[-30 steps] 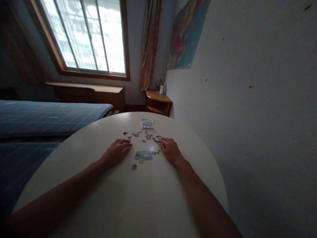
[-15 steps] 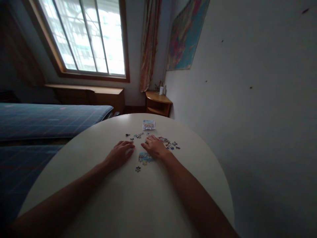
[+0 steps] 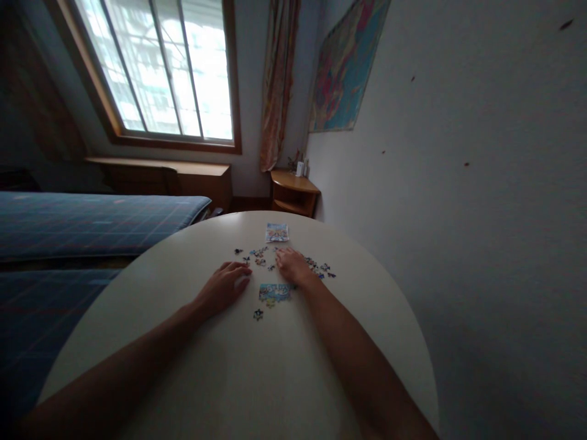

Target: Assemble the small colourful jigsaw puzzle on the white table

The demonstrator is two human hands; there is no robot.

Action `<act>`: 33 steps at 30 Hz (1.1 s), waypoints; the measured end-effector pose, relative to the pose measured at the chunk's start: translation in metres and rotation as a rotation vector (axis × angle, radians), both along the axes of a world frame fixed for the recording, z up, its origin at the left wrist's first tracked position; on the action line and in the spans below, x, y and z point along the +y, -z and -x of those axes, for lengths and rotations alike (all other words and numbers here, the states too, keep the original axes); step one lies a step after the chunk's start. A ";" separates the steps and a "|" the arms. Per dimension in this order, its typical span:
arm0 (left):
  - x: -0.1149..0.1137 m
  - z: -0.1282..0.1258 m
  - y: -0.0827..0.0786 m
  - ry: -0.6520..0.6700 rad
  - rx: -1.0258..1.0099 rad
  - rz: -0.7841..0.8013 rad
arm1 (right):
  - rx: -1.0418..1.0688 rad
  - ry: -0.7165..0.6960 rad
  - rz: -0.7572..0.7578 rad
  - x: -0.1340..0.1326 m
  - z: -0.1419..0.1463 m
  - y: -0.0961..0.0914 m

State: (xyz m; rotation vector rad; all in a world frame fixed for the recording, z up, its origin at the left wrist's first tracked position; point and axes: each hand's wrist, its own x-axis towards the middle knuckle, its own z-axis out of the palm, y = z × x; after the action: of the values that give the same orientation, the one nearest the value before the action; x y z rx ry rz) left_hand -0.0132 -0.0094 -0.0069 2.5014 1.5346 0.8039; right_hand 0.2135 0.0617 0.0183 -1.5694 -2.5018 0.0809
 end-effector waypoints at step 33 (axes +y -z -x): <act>-0.022 -0.011 -0.014 0.515 0.009 0.013 | 0.057 0.063 0.108 -0.031 -0.023 -0.034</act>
State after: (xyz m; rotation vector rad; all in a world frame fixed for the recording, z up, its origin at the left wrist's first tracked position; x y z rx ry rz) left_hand -0.0019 -0.0317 0.0074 2.7005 0.8190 0.6904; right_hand 0.2363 0.0310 0.0519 -1.6608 -2.4400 0.2516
